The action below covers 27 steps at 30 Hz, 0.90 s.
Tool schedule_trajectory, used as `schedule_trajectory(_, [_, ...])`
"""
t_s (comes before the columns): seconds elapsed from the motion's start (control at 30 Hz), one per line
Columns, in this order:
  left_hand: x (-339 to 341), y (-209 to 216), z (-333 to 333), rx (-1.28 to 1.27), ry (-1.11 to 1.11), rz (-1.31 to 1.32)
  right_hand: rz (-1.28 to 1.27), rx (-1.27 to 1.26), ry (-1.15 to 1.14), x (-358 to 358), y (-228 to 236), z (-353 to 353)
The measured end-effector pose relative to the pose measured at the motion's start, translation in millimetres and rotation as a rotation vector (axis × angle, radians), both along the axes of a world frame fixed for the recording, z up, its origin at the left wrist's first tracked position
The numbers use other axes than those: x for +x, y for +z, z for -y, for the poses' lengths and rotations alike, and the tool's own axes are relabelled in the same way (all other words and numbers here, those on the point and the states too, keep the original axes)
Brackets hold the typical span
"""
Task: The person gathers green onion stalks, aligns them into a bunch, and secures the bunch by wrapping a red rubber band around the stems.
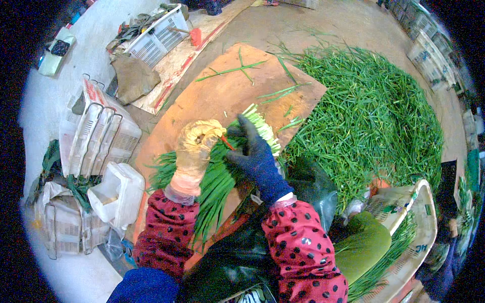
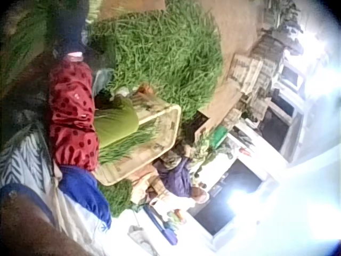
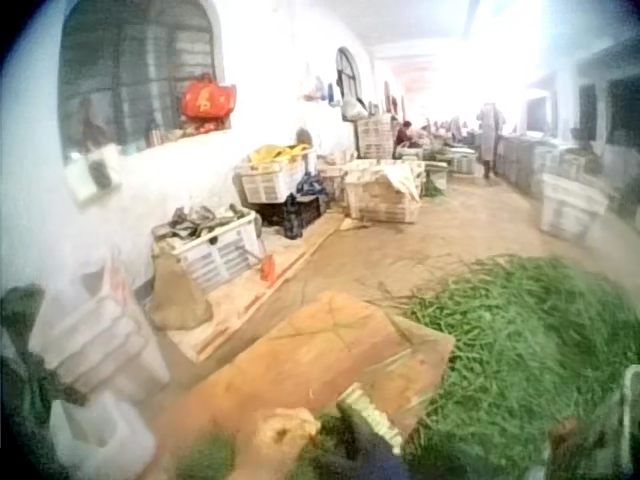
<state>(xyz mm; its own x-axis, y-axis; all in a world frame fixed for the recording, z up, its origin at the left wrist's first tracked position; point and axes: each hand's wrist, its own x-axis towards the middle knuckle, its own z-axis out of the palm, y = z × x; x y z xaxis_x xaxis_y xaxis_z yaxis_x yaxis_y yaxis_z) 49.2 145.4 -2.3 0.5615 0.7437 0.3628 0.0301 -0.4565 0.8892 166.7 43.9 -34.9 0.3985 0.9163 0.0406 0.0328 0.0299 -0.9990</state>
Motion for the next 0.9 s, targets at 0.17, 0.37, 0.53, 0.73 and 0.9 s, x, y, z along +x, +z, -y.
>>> schedule_trajectory(0.17, [3,8,10,0.26,0.034,-0.069,-0.277,0.062,-0.011,-15,1,-16])
schedule_trajectory(0.37, [-23,4,13,0.47,0.022,-0.385,-0.737,0.046,-0.054,-3,-7,-20])
schedule_trajectory(0.53, [-45,11,47,0.787,-0.005,-0.773,-0.749,0.077,-0.039,-3,-9,-23])
schedule_trajectory(0.73, [-67,42,70,0.612,-0.195,-1.195,-0.757,0.061,-0.047,-6,-7,-24])
schedule_trajectory(0.9, [-22,48,59,0.578,0.121,-1.033,-0.79,0.049,-0.052,2,-7,-22])
